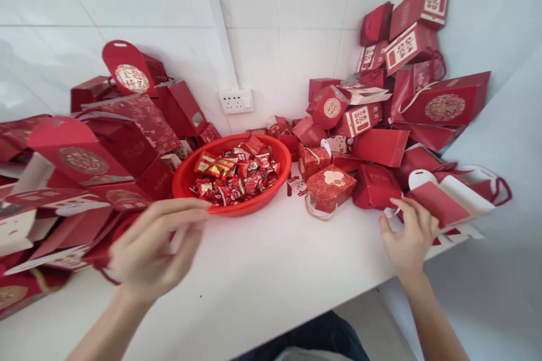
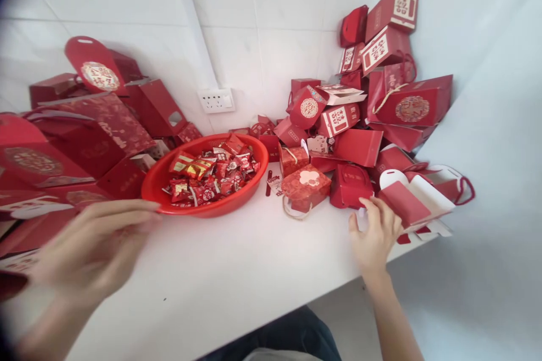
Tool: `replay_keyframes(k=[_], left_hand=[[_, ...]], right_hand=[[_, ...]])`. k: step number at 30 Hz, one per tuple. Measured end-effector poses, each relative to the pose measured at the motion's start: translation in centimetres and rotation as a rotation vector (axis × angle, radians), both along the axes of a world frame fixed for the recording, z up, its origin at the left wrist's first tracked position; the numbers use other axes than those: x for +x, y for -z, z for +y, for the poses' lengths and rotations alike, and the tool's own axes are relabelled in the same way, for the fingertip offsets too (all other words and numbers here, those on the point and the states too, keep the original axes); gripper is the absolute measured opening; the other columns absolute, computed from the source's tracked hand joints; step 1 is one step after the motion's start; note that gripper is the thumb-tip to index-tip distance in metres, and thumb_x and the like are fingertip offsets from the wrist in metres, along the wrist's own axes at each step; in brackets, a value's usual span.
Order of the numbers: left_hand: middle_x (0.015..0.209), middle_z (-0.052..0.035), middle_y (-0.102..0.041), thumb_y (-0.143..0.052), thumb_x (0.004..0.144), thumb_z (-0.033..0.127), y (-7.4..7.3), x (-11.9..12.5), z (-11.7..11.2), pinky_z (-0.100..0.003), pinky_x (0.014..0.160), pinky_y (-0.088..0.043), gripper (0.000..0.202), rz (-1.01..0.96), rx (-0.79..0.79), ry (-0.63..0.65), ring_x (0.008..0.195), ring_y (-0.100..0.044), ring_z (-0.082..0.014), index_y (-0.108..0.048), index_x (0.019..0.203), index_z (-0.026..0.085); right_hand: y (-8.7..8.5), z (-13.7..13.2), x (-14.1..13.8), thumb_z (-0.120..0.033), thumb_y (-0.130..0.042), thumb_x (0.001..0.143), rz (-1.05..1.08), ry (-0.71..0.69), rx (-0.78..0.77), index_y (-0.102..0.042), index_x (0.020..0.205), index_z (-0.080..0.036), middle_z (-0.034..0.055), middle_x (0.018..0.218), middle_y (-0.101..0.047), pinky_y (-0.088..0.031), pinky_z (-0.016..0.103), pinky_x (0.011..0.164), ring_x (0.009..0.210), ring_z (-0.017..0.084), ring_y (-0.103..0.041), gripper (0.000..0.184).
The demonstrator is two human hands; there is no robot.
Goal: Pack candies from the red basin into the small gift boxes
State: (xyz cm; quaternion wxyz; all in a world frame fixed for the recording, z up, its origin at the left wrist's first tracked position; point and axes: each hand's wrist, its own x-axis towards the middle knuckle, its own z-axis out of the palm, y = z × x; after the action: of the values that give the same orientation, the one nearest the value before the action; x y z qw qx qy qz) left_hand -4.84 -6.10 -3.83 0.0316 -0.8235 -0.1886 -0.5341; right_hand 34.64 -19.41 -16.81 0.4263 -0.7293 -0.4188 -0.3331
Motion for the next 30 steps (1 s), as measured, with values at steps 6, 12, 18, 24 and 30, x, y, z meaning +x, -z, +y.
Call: replay_keyframes(k=[6,12,18,24,30], left_hand=[[0.097,-0.0060,-0.073,-0.055,0.089,0.002,2.5,7.2,-0.6,-0.024,0.076,-0.059,0.023,0.146,-0.118,0.332,0.086,-0.072,-0.0148,-0.068,0.097,0.020],[0.098,-0.0084,-0.069,-0.052,0.091,0.001,5.8,9.3,-1.0,-0.024,0.075,-0.058,0.024,0.241,-0.308,0.535,0.086,-0.069,-0.0144,-0.066,0.101,0.018],[0.101,-0.0076,-0.068,-0.051,0.093,0.002,6.7,9.3,-1.4,-0.025,0.079,-0.057,0.025,0.240,-0.393,0.538,0.089,-0.068,-0.0141,-0.066,0.104,0.019],[0.118,-0.0130,-0.065,-0.060,0.095,0.016,5.2,9.0,-2.6,-0.039,0.094,-0.056,0.025,0.042,-0.370,0.405,0.112,-0.064,-0.0237,-0.062,0.119,0.019],[0.123,-0.0149,-0.063,-0.060,0.096,0.024,4.8,7.6,-3.1,-0.043,0.097,-0.055,0.029,-0.010,-0.436,0.403,0.114,-0.062,-0.0258,-0.060,0.124,0.019]], right_hand=[[-1.9,1.5,1.6,-0.031,-0.058,0.091,-0.123,0.059,-0.092,-0.075,0.094,-0.022,0.0130,0.111,-0.072,-0.034,0.049,0.089,0.103,0.033,-0.056,0.020],[-5.8,2.2,2.7,-0.040,-0.057,0.094,-0.053,-0.009,0.169,-0.073,0.083,-0.022,0.0099,0.091,-0.076,-0.044,0.047,0.089,0.089,0.028,-0.066,0.026],[-11.3,0.2,-0.6,-0.033,-0.069,0.085,0.249,-0.239,0.224,-0.074,0.085,-0.026,0.0025,0.081,-0.076,-0.052,0.035,0.067,0.073,0.023,-0.068,0.009],[-12.1,0.6,-7.0,-0.035,-0.074,0.083,0.429,-0.540,0.091,-0.076,0.082,-0.026,0.0008,0.078,-0.075,-0.055,0.032,0.066,0.073,0.021,-0.070,0.009],[-9.9,4.9,-11.4,-0.039,-0.071,0.085,0.565,-0.869,-0.018,-0.076,0.082,-0.024,0.0035,0.083,-0.077,-0.057,0.033,0.067,0.078,0.024,-0.071,0.016]])
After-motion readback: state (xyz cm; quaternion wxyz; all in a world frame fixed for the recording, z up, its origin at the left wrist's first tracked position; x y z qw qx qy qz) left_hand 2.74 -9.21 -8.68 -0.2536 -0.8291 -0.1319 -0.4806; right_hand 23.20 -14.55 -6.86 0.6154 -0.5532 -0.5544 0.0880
